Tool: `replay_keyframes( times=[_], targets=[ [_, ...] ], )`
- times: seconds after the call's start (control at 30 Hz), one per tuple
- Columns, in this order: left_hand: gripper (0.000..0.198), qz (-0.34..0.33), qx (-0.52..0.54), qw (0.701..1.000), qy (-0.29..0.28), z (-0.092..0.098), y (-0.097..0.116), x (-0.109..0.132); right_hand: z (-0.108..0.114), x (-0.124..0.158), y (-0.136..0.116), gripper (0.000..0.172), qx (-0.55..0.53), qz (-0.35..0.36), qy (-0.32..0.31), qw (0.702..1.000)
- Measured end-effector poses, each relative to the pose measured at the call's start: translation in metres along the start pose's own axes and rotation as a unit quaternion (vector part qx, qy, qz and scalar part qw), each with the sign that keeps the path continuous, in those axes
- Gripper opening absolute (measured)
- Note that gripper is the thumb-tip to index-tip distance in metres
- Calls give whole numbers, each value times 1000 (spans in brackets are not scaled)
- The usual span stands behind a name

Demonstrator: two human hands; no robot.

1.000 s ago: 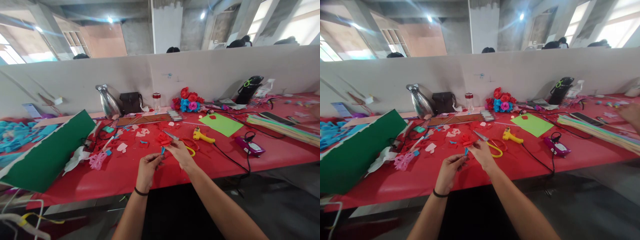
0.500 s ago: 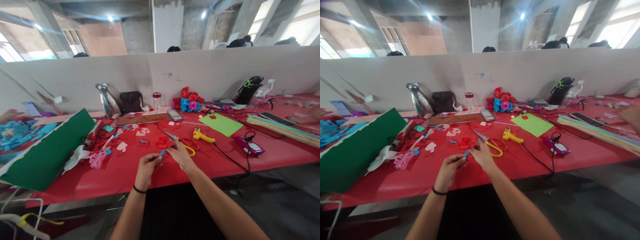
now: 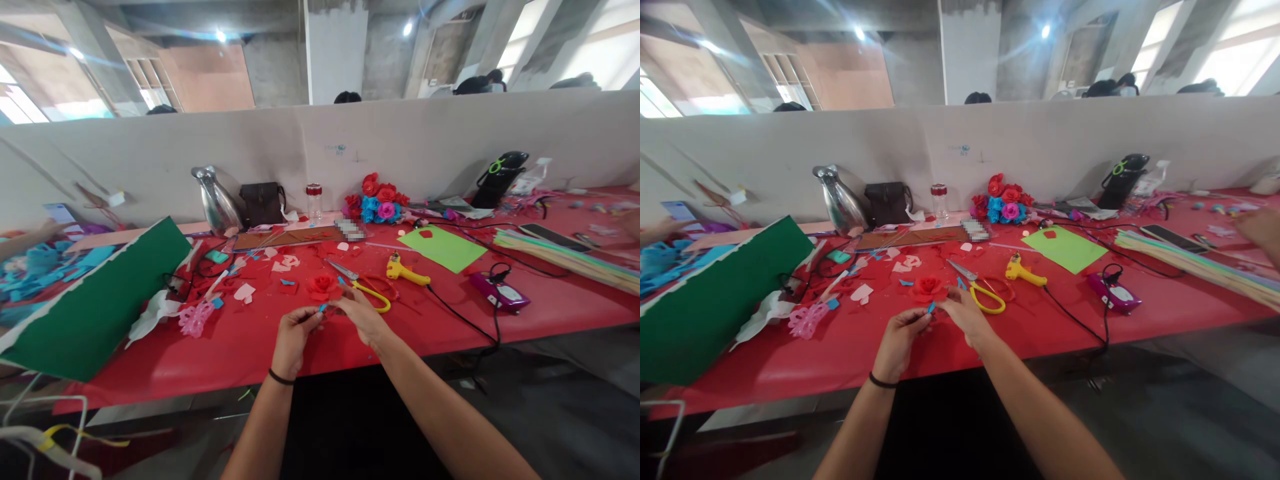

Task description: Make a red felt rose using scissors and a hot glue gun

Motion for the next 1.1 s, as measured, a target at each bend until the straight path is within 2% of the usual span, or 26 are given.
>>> replay_keyframes(
  times=[0.17,0.37,0.53,0.63,0.8,1.1],
  targets=[
    [17,-11,-22,1000,-4,0,-3,-1,-5,0,-6,19,31,20,-39,999],
    [14,-18,-30,999,-13,0,-6,-3,-1,-4,-6,24,83,30,-36,995],
    [17,-25,-39,999,-10,1,-5,-4,4,-7,-3,22,100,39,-44,993],
    [18,-18,-41,999,-11,2,-6,-6,7,-9,1,18,97,19,-44,994],
    [15,-21,-41,999,-6,3,-9,-9,11,-12,8,24,73,-30,-49,996],
    [16,-53,-21,998,10,7,-9,-14,13,-13,10,24,50,-60,-44,996]
  ],
)
Point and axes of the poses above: each hand's wrist, its own x-axis away from the middle knuckle, its own z-axis out of the back of the hand, y = z × x, the point moved 2 cm from there along -x, towards the middle knuckle, and after that the axes turned 1 degree about -z, right-handed, at the moved point
